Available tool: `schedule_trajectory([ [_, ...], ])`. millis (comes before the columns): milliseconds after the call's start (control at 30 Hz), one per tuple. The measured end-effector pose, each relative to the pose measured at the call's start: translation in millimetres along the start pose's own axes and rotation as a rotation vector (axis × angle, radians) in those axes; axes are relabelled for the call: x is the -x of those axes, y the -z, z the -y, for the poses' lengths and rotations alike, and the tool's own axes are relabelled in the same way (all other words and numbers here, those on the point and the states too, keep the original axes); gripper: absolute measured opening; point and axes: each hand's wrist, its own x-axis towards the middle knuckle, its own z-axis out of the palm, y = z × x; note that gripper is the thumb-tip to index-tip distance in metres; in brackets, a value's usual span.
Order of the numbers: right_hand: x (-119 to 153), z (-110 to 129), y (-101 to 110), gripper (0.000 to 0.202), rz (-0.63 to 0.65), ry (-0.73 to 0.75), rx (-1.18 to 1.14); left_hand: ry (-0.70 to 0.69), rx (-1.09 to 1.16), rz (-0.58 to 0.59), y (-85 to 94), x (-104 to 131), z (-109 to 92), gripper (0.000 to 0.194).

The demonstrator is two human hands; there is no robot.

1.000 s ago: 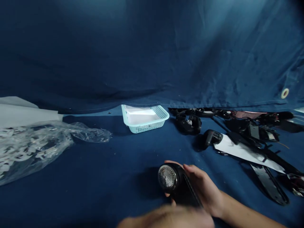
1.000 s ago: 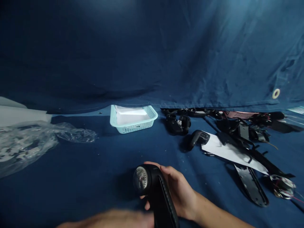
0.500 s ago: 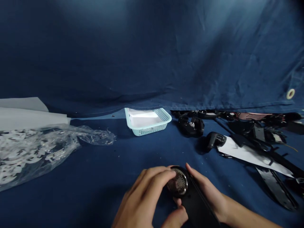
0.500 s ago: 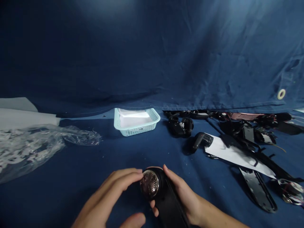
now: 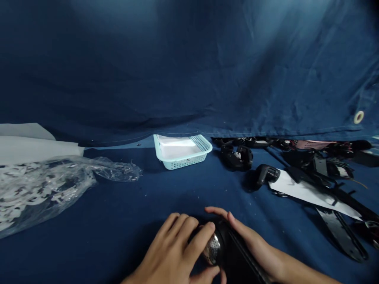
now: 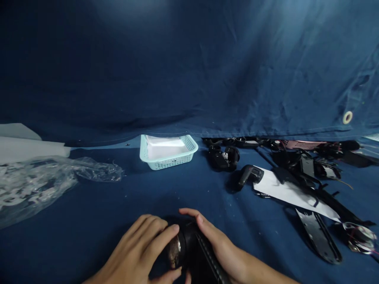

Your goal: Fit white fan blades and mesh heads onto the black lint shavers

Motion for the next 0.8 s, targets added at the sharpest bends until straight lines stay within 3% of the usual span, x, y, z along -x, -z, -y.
schedule_trajectory([
  [233, 9, 4, -12, 0.047, -0.157, 0.106, 0.382, 0.005, -0.105, -0.054, -10.3, 7, -7, 0.042],
  [433, 12, -4, -17, 0.050, -0.113, -0.017, 0.245, 0.097, -0.125, -0.080, -21.0, 21, -14, 0.047],
  [600, 13, -8, -20, 0.053, -0.104, 0.007, 0.186, 0.310, 0.142, -0.089, -36.1, 27, -18, 0.055],
  [800, 7, -3, -14, 0.041, -0.071, 0.024, 0.146, 0.272, 0.073, -0.041, -25.6, 26, -17, 0.053],
])
